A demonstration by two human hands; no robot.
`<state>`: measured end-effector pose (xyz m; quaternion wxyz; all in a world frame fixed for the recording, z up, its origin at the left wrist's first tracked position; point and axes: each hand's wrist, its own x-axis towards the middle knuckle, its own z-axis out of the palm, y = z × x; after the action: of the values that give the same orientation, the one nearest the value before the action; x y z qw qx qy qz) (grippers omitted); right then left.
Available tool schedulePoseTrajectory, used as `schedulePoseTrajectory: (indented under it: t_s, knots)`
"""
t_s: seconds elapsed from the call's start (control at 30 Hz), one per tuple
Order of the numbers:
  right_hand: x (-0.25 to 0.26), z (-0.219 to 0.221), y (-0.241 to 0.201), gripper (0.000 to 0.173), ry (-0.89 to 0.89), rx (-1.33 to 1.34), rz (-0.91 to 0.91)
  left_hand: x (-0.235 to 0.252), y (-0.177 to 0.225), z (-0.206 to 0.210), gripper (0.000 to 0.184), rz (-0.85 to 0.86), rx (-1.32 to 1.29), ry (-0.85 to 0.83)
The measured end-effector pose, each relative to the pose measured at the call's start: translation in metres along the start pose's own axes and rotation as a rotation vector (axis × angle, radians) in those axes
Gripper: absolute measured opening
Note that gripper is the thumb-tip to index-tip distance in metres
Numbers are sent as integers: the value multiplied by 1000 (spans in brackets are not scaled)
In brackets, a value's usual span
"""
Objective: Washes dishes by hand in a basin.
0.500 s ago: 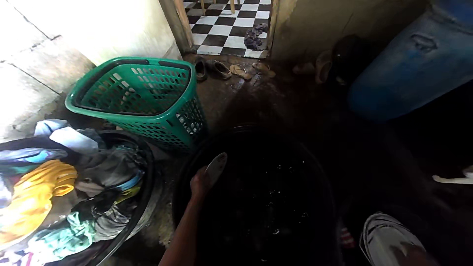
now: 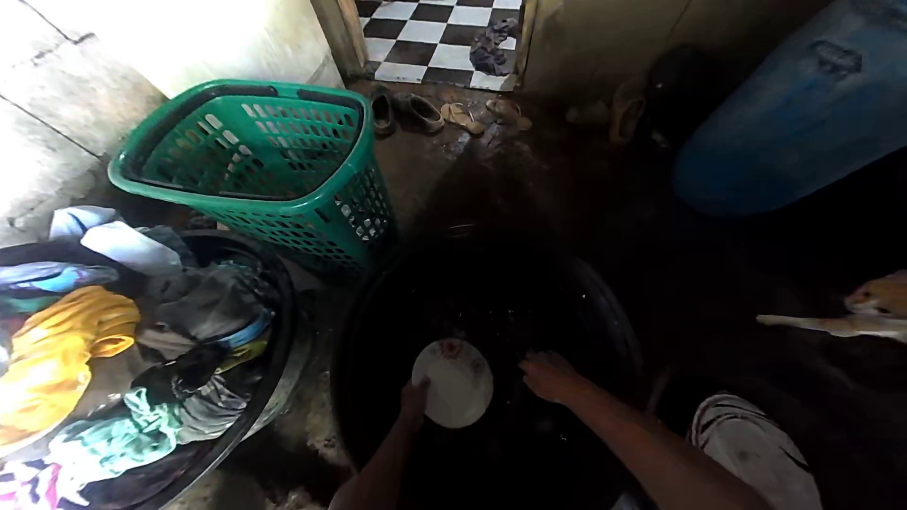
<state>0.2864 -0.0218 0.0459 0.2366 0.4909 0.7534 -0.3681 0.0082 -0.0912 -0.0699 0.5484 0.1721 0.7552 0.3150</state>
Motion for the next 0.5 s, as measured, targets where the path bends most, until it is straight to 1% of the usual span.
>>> schedulePoseTrajectory:
  t_s: [0.1,0.2,0.27,0.33,0.4,0.5]
  knots:
    - [51,35,-7,46,94,249,121,-1,-6,10,40,1,20,-60]
    - [80,87,-23,58,214,317,214,-4,-15,16,41,-81,-65,-105]
    - [85,114,-45,66,242,374,275,-12,-18,21,44,-161,-107,-110]
    - [88,135,-65,74,264,405,245,-19,-19,26,45,-192,-113,-116]
    - [91,146,-84,73,254,413,131,-19,-23,28,46,-185,-97,-157]
    - [90,147,-110,65,229,390,-18,-13,-29,29,51,-144,-18,-218]
